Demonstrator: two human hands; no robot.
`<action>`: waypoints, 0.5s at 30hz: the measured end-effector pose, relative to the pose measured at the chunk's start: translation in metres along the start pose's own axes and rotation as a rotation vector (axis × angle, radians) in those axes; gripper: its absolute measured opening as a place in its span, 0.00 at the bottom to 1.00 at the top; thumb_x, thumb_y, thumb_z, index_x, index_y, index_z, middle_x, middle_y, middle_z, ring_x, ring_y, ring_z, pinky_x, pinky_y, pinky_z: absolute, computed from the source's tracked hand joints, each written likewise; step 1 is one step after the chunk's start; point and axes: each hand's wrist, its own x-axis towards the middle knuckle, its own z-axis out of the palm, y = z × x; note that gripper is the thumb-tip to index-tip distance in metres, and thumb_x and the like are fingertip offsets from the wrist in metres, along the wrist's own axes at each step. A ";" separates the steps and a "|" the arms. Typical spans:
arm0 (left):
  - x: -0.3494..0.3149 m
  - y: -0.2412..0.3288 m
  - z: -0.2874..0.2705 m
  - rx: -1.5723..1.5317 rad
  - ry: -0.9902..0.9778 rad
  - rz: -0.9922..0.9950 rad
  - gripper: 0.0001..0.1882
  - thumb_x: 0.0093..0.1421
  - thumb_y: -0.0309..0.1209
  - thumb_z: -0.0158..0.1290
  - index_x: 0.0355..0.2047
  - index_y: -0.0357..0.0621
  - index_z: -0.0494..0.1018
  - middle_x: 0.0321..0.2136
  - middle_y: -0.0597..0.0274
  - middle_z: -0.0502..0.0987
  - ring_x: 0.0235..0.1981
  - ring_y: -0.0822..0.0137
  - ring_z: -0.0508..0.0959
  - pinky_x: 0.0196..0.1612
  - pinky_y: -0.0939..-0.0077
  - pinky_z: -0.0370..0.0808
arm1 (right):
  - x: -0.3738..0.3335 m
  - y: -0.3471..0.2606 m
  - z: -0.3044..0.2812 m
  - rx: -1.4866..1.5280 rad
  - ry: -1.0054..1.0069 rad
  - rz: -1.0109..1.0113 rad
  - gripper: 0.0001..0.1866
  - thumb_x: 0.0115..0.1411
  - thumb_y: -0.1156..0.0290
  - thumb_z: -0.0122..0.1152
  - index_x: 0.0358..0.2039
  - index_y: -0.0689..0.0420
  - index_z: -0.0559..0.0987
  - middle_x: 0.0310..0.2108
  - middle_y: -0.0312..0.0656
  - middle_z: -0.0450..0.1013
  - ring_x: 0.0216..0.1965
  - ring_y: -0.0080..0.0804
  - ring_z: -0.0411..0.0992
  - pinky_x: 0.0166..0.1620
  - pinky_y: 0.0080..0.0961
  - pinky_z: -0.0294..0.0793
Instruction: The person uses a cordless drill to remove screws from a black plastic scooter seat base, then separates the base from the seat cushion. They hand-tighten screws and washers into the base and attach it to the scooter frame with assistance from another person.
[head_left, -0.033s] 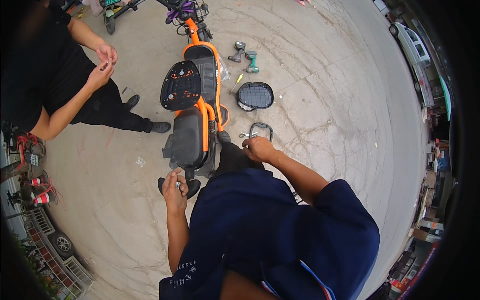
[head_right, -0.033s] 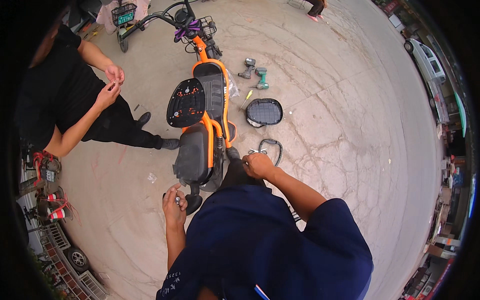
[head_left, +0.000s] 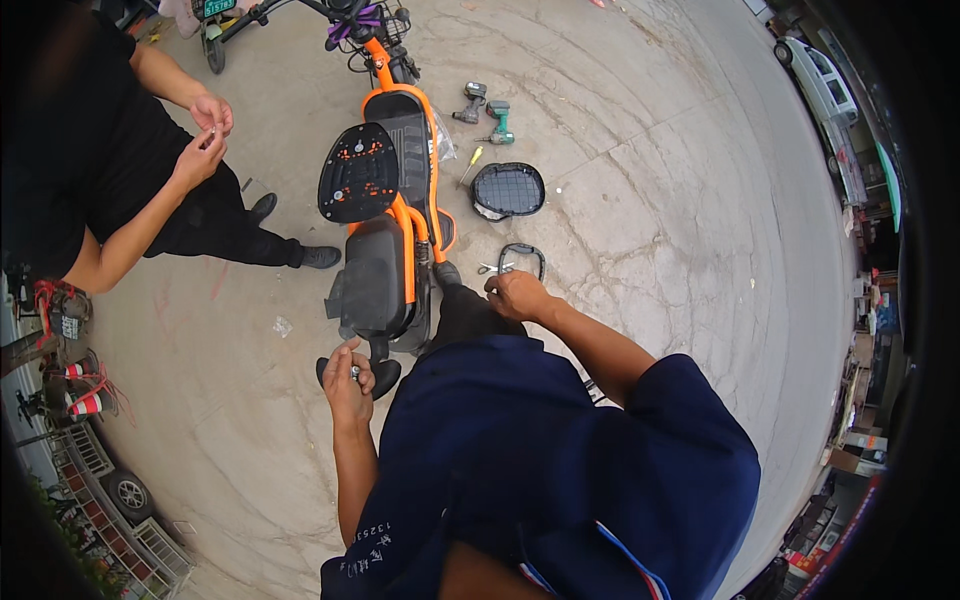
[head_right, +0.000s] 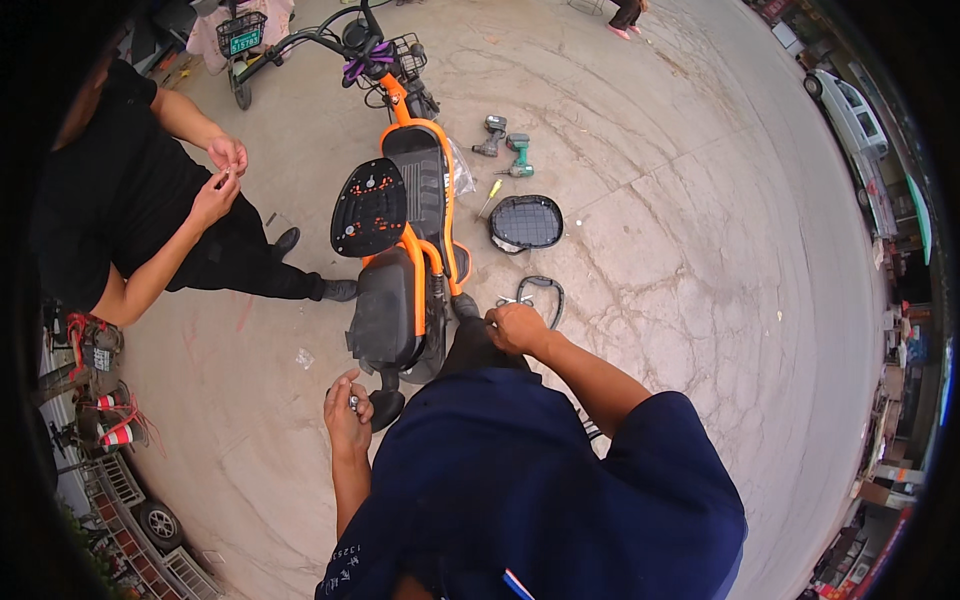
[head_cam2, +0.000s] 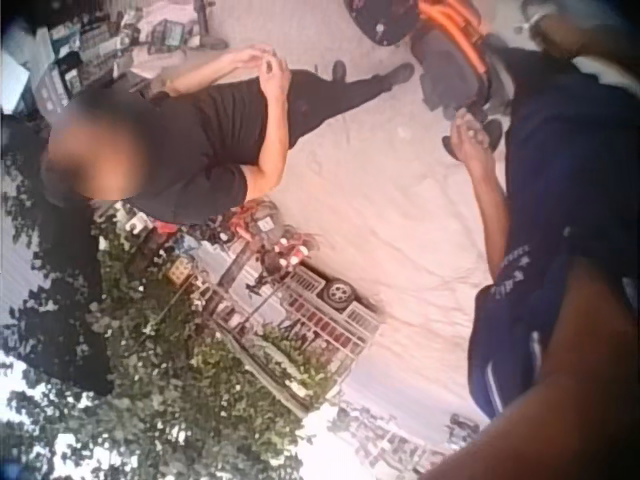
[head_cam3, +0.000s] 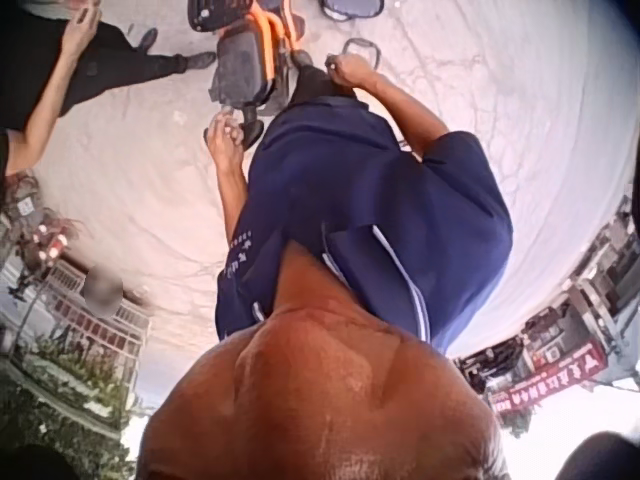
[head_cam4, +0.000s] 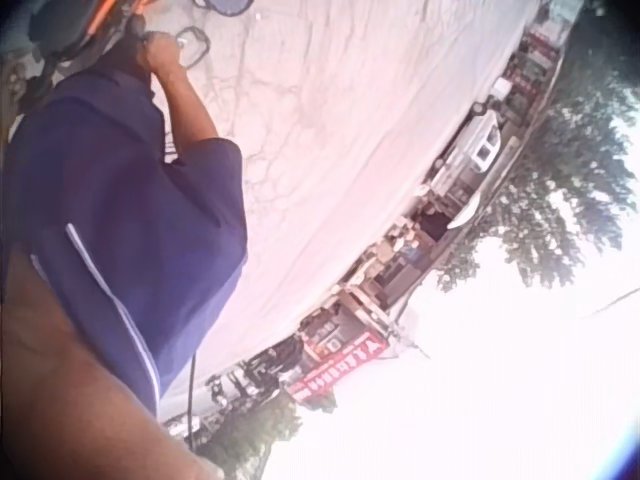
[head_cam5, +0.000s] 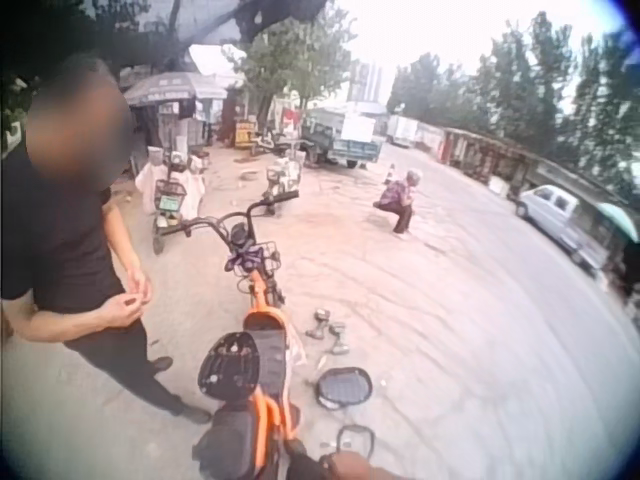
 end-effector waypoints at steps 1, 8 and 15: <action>0.000 0.001 -0.001 0.007 0.005 0.001 0.15 0.72 0.35 0.45 0.48 0.34 0.71 0.20 0.65 0.68 0.16 0.78 0.62 0.17 0.85 0.57 | 0.002 0.014 0.008 -0.007 -0.015 0.023 0.13 0.57 0.63 0.55 0.35 0.57 0.82 0.32 0.56 0.79 0.38 0.54 0.77 0.42 0.46 0.77; 0.001 0.004 -0.025 0.057 0.091 0.036 0.15 0.72 0.37 0.47 0.46 0.36 0.71 0.20 0.66 0.68 0.16 0.78 0.62 0.16 0.85 0.56 | -0.022 0.102 0.051 -0.089 -0.206 0.264 0.17 0.56 0.65 0.49 0.30 0.63 0.83 0.34 0.58 0.79 0.39 0.56 0.78 0.46 0.44 0.77; -0.001 0.001 -0.033 -0.005 0.153 0.010 0.14 0.70 0.37 0.49 0.44 0.37 0.72 0.20 0.66 0.69 0.15 0.78 0.62 0.15 0.85 0.55 | -0.048 0.130 0.073 -0.095 -0.209 0.419 0.17 0.54 0.66 0.48 0.28 0.63 0.83 0.36 0.57 0.79 0.40 0.55 0.78 0.45 0.43 0.78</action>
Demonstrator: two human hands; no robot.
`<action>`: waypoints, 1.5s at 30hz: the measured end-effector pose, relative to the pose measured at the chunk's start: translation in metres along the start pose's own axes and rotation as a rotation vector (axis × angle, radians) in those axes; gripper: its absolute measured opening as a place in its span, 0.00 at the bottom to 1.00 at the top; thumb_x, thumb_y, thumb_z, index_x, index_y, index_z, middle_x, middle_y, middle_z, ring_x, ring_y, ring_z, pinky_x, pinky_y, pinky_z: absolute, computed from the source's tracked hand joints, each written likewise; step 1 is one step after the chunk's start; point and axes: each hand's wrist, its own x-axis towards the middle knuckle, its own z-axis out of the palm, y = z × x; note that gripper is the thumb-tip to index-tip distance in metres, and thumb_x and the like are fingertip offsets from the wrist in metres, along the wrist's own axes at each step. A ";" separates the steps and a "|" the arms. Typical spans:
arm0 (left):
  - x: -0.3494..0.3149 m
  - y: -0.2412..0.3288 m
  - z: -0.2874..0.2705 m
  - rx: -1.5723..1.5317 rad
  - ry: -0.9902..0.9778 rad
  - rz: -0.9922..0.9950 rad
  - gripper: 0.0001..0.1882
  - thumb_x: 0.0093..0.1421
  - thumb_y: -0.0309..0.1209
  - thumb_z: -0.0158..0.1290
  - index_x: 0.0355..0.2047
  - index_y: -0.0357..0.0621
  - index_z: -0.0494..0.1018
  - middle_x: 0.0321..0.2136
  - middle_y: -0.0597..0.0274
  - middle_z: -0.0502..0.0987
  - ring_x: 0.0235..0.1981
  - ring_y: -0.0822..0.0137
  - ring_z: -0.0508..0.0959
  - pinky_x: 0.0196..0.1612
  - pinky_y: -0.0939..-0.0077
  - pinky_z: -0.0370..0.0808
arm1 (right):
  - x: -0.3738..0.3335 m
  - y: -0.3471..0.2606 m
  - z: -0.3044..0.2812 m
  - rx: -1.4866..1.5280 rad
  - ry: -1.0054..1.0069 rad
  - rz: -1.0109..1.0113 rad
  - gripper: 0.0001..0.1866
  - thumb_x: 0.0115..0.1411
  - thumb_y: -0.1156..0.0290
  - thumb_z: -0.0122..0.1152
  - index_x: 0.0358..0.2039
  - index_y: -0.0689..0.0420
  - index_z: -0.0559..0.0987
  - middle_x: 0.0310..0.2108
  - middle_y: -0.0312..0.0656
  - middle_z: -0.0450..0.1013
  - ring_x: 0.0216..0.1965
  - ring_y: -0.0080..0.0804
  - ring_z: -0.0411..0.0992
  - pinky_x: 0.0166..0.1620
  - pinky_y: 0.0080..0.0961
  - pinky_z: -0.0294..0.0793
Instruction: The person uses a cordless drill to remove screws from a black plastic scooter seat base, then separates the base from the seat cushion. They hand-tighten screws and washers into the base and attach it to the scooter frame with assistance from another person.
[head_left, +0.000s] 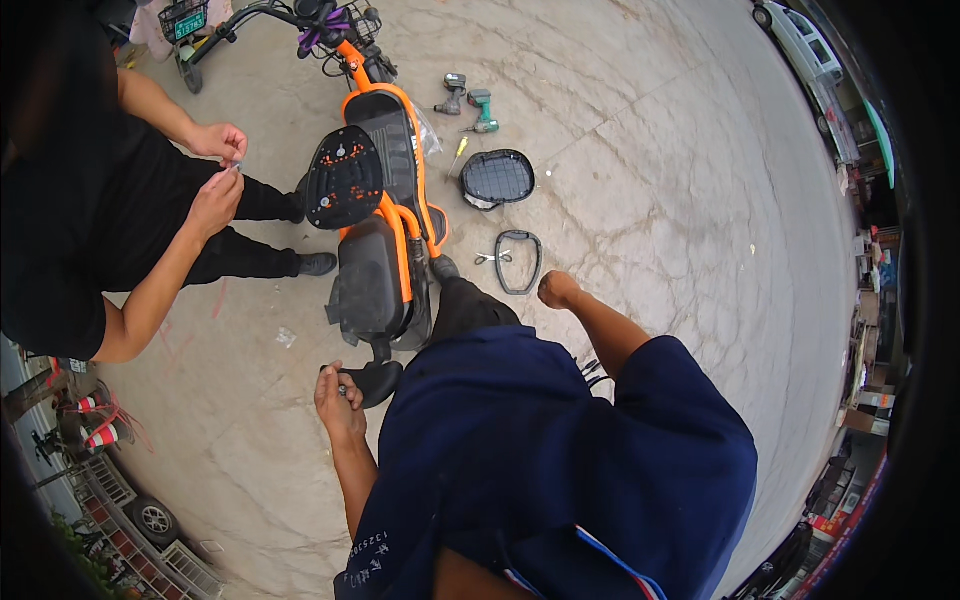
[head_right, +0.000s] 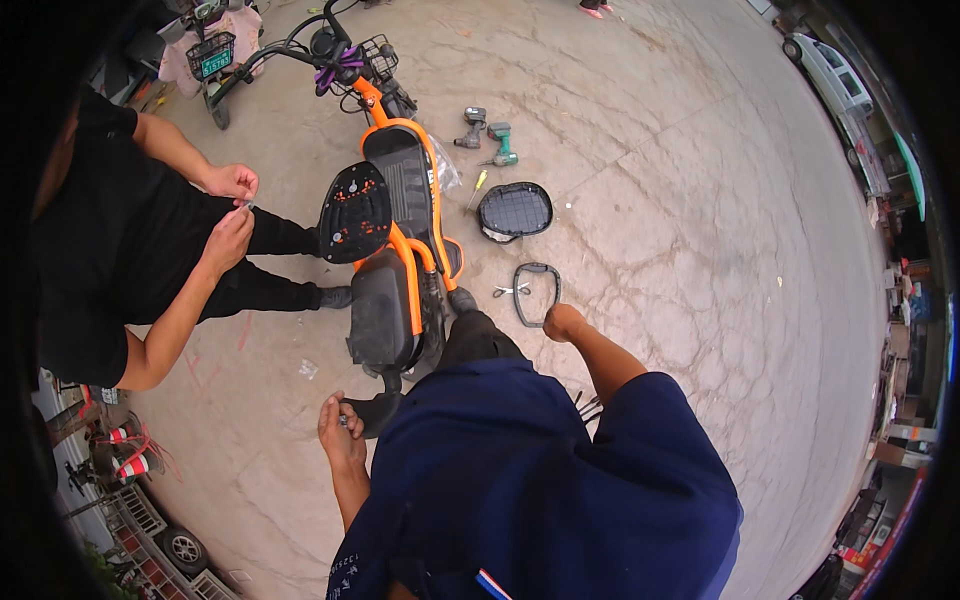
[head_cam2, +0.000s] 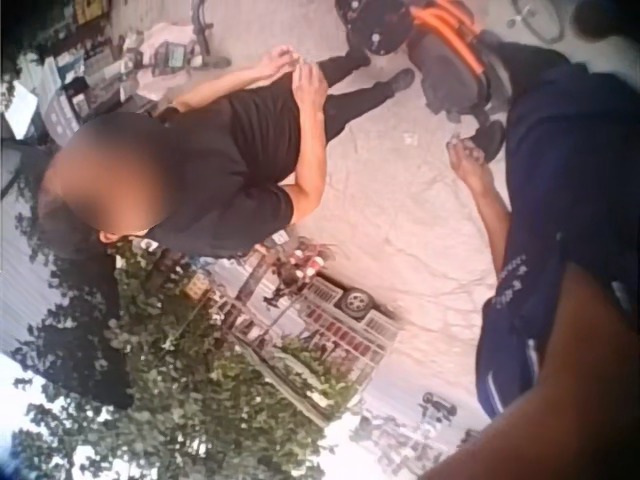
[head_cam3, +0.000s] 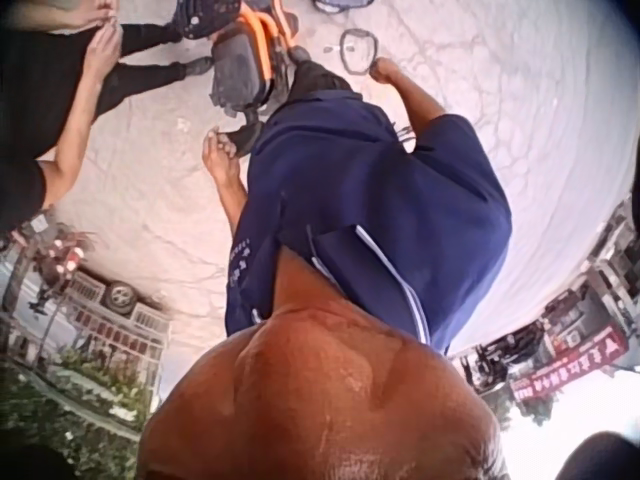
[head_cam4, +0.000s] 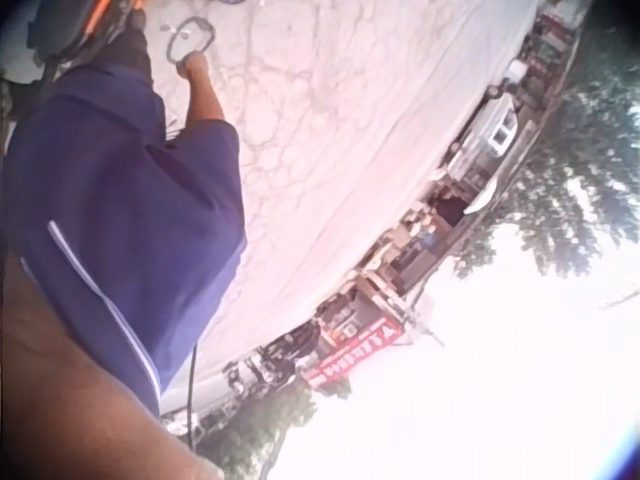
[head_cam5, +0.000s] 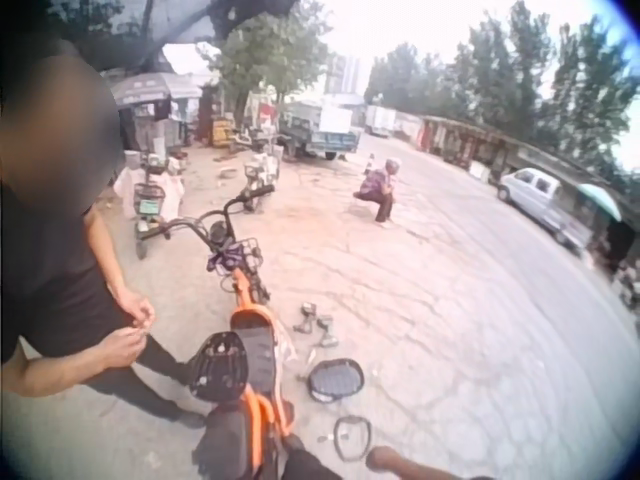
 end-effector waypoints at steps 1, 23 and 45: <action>0.000 -0.001 0.000 0.006 -0.010 -0.003 0.13 0.70 0.37 0.49 0.43 0.37 0.72 0.20 0.66 0.69 0.15 0.78 0.63 0.15 0.85 0.56 | 0.001 0.000 0.000 0.004 0.011 -0.022 0.17 0.54 0.66 0.48 0.28 0.63 0.83 0.36 0.57 0.79 0.40 0.54 0.78 0.44 0.43 0.78; 0.002 -0.012 0.005 0.004 -0.119 -0.055 0.13 0.69 0.28 0.48 0.50 0.32 0.71 0.23 0.64 0.70 0.18 0.78 0.64 0.18 0.85 0.59 | -0.008 0.016 0.032 0.095 0.105 -0.087 0.17 0.56 0.64 0.48 0.25 0.60 0.82 0.33 0.55 0.79 0.38 0.55 0.76 0.44 0.44 0.76; 0.012 -0.019 0.014 0.072 -0.157 -0.099 0.12 0.68 0.29 0.50 0.47 0.33 0.72 0.23 0.66 0.69 0.18 0.78 0.64 0.18 0.85 0.58 | -0.005 0.021 0.033 0.059 0.143 -0.176 0.15 0.55 0.65 0.49 0.24 0.60 0.82 0.31 0.53 0.79 0.36 0.53 0.76 0.41 0.44 0.77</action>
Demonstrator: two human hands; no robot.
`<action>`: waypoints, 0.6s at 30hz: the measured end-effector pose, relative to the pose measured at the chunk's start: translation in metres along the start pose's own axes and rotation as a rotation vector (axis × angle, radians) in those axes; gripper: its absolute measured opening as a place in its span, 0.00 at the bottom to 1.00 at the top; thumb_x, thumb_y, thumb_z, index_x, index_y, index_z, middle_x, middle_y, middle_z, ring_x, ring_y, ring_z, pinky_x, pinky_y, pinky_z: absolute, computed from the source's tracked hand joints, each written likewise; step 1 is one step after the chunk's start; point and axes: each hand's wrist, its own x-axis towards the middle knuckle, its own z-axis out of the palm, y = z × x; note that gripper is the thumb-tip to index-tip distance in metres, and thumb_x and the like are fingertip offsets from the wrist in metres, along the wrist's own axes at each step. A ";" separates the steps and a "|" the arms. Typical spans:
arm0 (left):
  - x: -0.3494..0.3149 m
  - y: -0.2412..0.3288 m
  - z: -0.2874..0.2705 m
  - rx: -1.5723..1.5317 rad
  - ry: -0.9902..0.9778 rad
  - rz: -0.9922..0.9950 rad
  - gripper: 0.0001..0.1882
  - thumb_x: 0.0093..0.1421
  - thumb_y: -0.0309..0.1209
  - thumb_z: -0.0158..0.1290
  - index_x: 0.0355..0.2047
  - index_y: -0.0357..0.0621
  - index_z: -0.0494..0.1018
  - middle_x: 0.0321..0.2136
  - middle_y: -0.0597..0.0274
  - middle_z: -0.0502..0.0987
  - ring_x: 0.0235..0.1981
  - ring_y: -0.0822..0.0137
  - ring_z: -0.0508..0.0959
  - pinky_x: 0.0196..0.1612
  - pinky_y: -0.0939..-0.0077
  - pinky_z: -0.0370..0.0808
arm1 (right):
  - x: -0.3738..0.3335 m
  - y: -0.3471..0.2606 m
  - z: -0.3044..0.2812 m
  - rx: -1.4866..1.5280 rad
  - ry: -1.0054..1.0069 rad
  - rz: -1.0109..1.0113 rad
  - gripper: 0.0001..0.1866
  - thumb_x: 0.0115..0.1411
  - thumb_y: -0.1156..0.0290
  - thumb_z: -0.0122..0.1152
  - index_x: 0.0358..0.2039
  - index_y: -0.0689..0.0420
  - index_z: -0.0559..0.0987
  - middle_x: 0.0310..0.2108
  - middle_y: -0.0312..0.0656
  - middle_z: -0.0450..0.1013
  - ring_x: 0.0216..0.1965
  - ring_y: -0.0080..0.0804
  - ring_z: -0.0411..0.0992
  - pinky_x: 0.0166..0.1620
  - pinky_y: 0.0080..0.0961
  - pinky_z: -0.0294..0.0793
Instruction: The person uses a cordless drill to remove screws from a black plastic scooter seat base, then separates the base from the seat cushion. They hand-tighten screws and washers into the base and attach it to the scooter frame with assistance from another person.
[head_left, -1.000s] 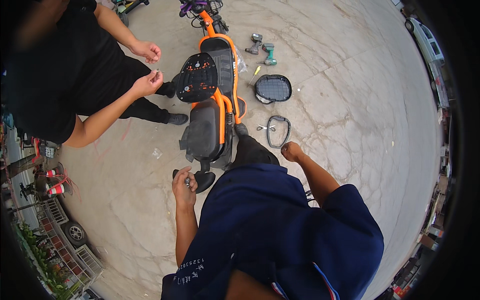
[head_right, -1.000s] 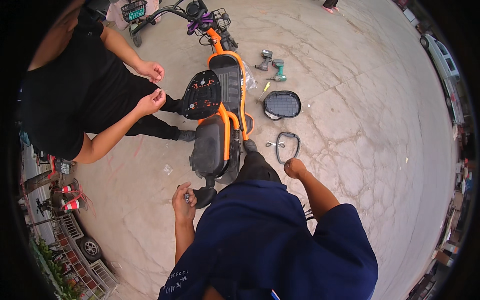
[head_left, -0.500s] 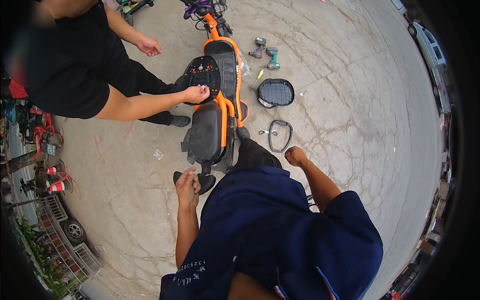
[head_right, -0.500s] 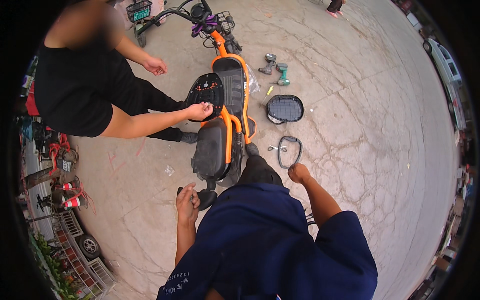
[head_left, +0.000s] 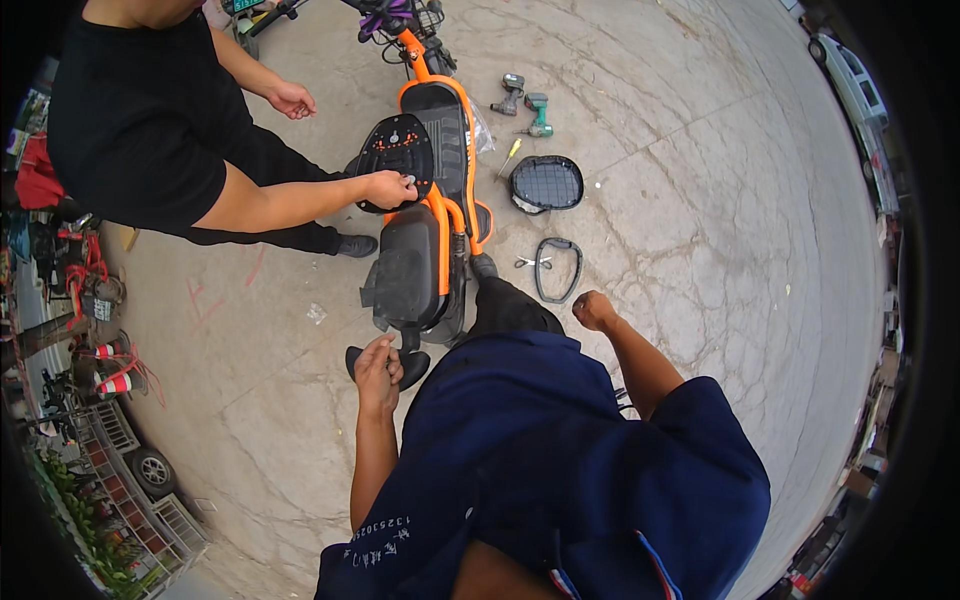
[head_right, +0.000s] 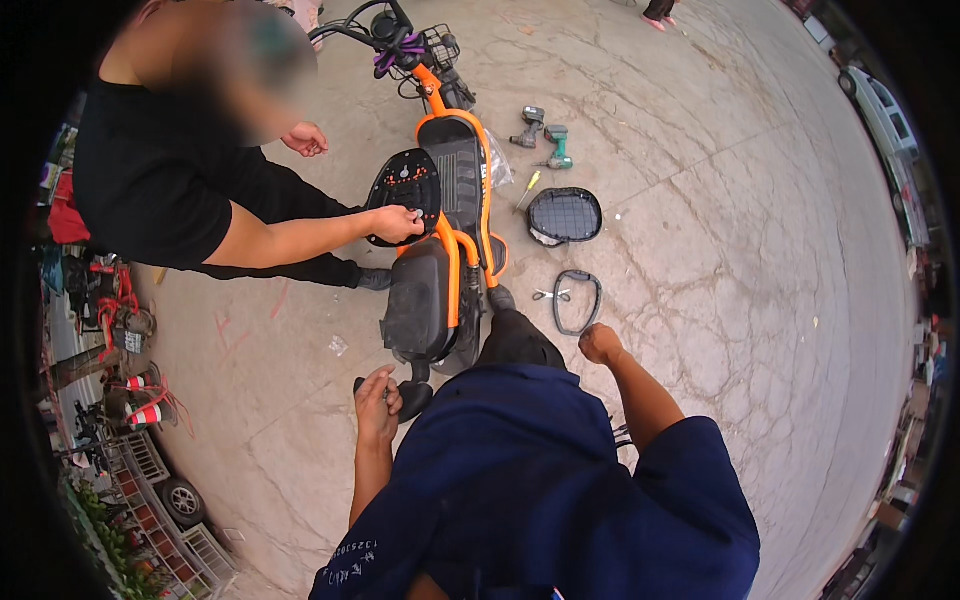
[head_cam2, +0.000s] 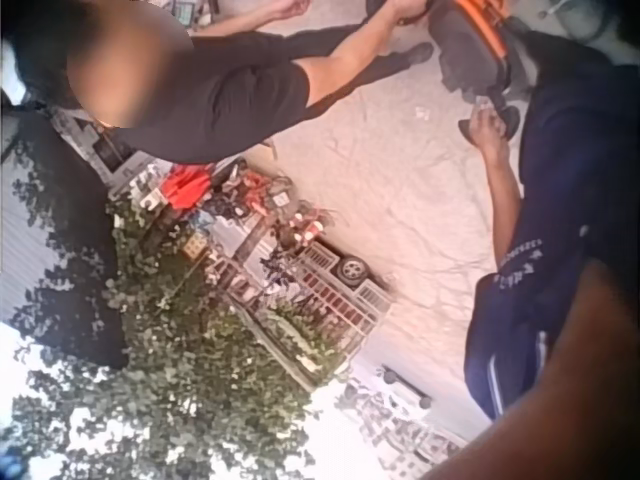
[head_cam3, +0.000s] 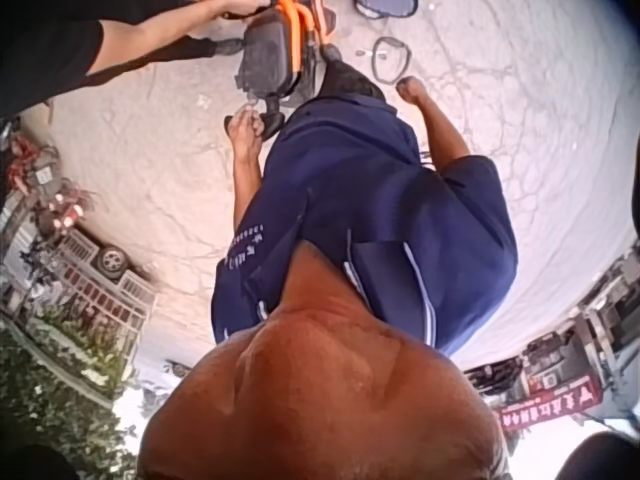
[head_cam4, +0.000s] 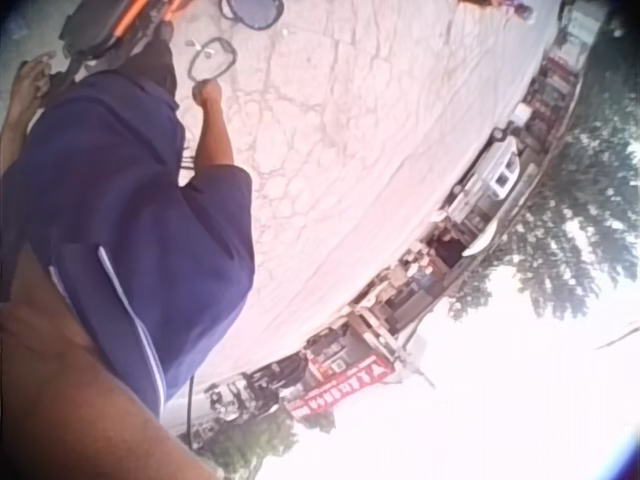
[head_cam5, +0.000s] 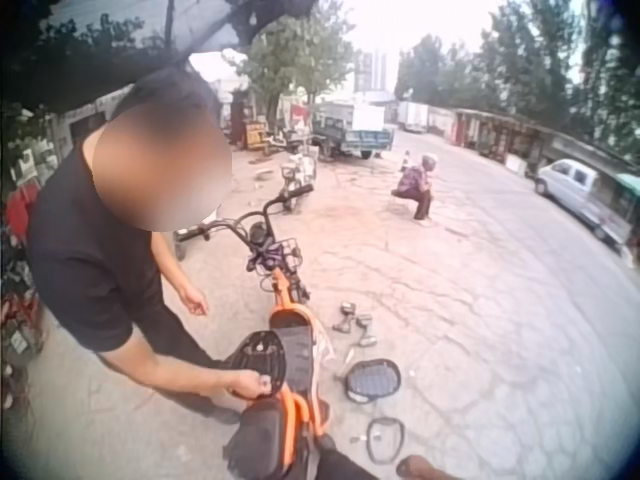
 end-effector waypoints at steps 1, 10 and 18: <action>0.000 0.001 0.000 0.002 0.003 -0.002 0.12 0.69 0.29 0.49 0.47 0.33 0.72 0.22 0.66 0.69 0.18 0.79 0.64 0.18 0.86 0.58 | 0.001 -0.003 -0.002 -0.026 -0.003 -0.016 0.15 0.55 0.65 0.49 0.24 0.60 0.82 0.31 0.52 0.79 0.36 0.53 0.76 0.41 0.44 0.77; 0.003 0.005 0.001 0.018 0.008 -0.013 0.13 0.68 0.30 0.50 0.48 0.33 0.72 0.23 0.66 0.69 0.19 0.78 0.64 0.18 0.85 0.59 | 0.006 -0.015 -0.006 -0.005 -0.003 -0.024 0.15 0.56 0.66 0.49 0.25 0.61 0.82 0.33 0.52 0.79 0.36 0.53 0.77 0.42 0.43 0.77; 0.003 0.025 0.020 -0.238 -0.121 -0.050 0.15 0.69 0.31 0.47 0.50 0.33 0.72 0.28 0.62 0.74 0.23 0.74 0.68 0.23 0.81 0.64 | 0.034 -0.094 -0.063 0.277 0.039 -0.129 0.14 0.55 0.63 0.55 0.30 0.61 0.83 0.30 0.54 0.78 0.35 0.55 0.77 0.41 0.43 0.76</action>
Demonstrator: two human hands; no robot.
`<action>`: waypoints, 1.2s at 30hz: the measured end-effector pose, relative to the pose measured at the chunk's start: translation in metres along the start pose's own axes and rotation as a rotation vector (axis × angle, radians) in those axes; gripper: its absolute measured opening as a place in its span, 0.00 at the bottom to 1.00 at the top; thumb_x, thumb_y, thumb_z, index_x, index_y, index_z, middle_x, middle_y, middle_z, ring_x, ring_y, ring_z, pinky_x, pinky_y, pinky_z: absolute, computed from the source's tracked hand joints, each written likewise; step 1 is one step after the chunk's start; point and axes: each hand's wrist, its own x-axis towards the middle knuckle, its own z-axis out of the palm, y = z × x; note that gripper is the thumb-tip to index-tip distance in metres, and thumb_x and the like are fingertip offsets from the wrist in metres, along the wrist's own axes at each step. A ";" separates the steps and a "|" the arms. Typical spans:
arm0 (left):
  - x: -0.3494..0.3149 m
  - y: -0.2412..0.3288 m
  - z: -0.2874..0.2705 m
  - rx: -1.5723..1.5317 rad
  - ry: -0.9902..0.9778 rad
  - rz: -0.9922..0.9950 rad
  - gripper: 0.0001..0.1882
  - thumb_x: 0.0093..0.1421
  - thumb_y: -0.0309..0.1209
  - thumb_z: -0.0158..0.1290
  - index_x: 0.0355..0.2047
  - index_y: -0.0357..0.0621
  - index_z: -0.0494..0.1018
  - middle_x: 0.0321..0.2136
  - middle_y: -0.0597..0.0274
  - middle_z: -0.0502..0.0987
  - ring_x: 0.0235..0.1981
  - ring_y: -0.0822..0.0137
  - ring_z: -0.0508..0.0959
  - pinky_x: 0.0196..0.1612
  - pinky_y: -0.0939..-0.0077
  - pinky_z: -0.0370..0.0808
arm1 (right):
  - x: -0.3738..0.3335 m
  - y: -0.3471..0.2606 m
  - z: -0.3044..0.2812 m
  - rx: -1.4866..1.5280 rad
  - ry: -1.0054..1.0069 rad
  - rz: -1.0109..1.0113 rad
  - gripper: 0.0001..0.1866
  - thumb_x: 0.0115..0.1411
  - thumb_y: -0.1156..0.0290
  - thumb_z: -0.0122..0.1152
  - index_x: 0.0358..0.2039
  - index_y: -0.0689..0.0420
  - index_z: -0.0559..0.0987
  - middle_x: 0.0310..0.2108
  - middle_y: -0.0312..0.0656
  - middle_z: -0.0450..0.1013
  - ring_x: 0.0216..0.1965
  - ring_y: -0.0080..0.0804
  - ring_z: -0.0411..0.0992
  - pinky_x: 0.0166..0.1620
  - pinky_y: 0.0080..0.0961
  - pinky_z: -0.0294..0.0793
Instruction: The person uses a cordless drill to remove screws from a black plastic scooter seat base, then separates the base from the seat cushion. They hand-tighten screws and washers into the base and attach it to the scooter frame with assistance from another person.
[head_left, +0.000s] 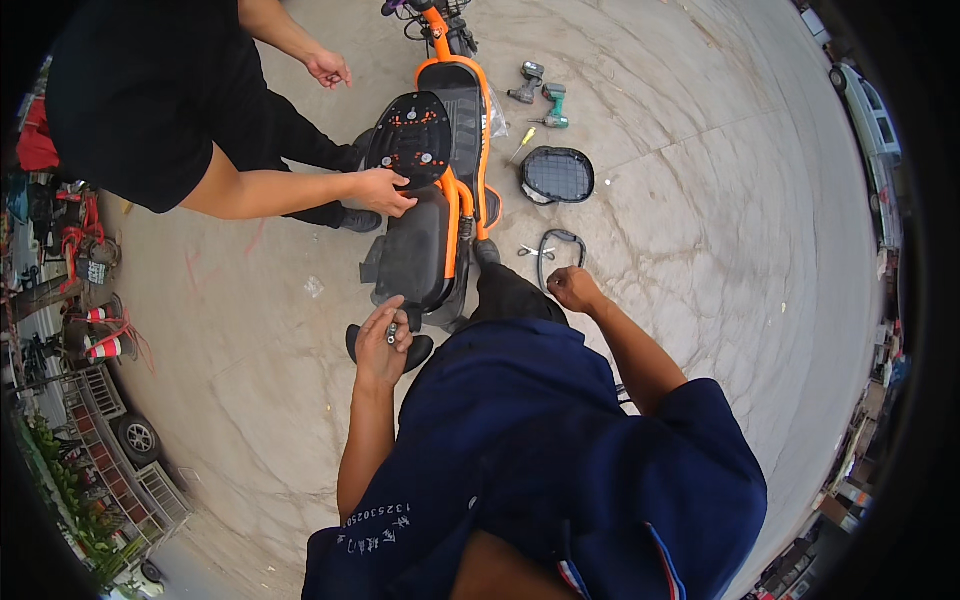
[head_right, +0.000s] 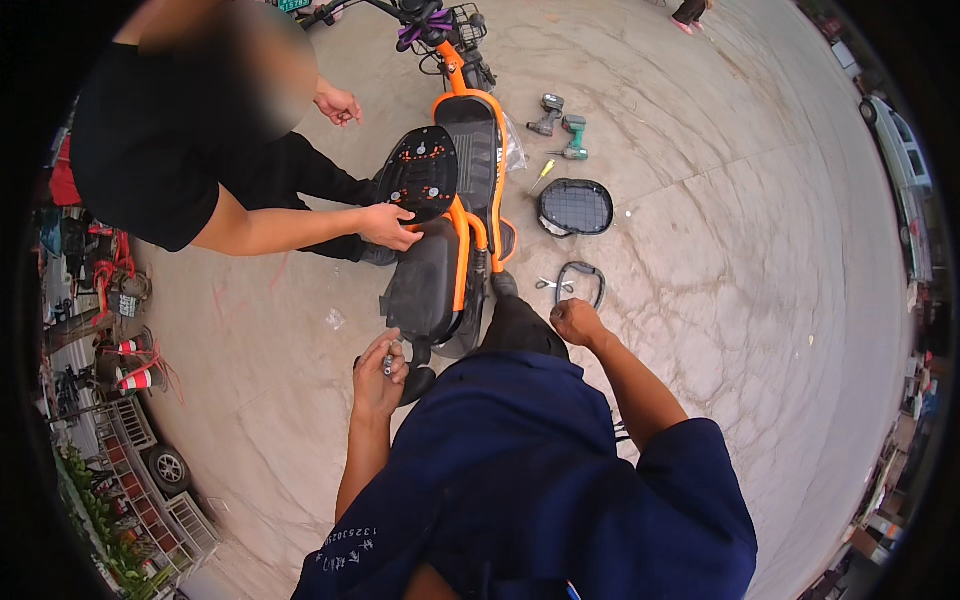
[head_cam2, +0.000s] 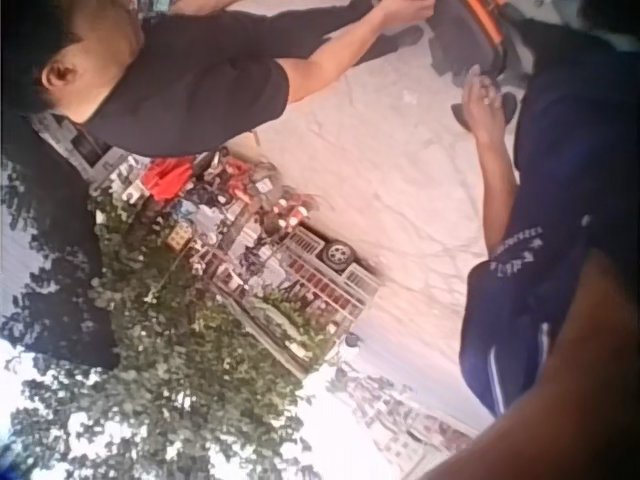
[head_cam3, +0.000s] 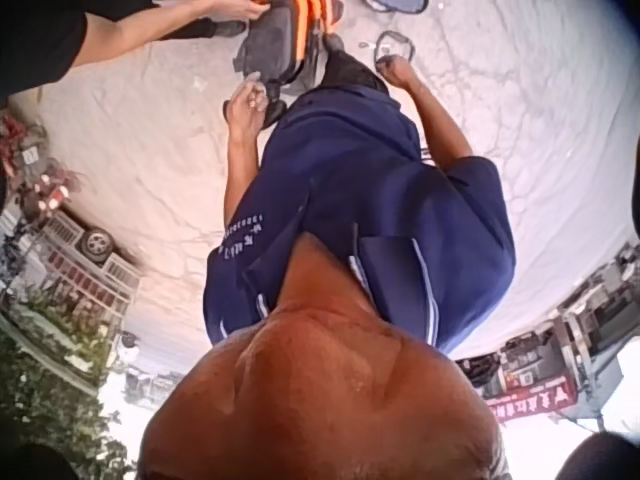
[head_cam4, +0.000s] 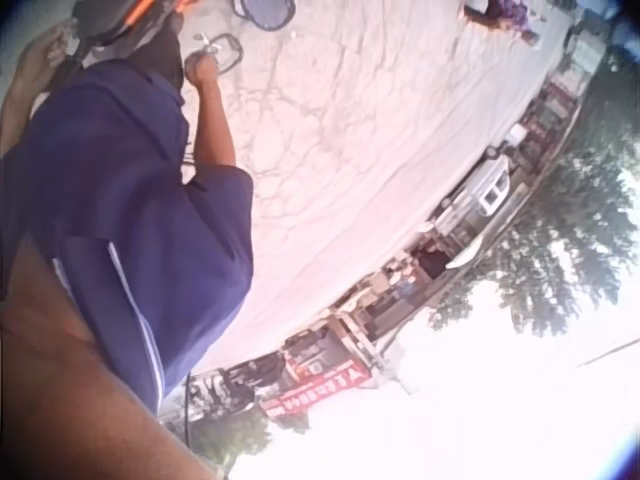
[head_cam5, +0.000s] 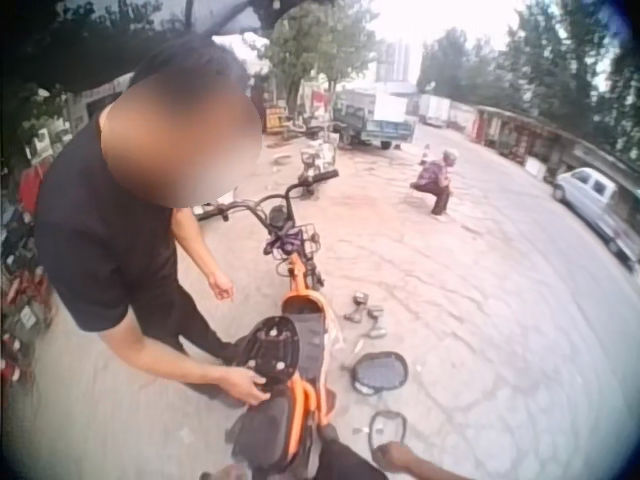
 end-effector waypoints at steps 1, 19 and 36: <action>0.004 0.001 0.007 -0.043 -0.034 -0.011 0.16 0.69 0.33 0.46 0.51 0.33 0.72 0.29 0.61 0.74 0.24 0.72 0.69 0.24 0.80 0.64 | 0.006 -0.021 -0.008 0.051 0.021 -0.041 0.14 0.56 0.64 0.56 0.31 0.61 0.83 0.30 0.54 0.78 0.34 0.54 0.77 0.40 0.43 0.76; 0.017 0.037 0.078 -0.428 -0.316 0.044 0.38 0.72 0.53 0.30 0.61 0.24 0.59 0.63 0.35 0.60 0.65 0.46 0.63 0.69 0.56 0.59 | 0.019 -0.261 -0.083 0.206 0.142 -0.528 0.13 0.54 0.75 0.63 0.41 0.62 0.79 0.28 0.47 0.75 0.28 0.43 0.76 0.33 0.34 0.75; 0.014 -0.040 0.065 -0.283 -0.312 -0.161 0.36 0.72 0.55 0.32 0.57 0.30 0.66 0.47 0.56 0.72 0.44 0.64 0.71 0.55 0.68 0.67 | 0.000 -0.222 -0.032 -0.030 0.044 -0.485 0.12 0.54 0.70 0.63 0.39 0.57 0.78 0.35 0.49 0.74 0.33 0.52 0.77 0.36 0.42 0.78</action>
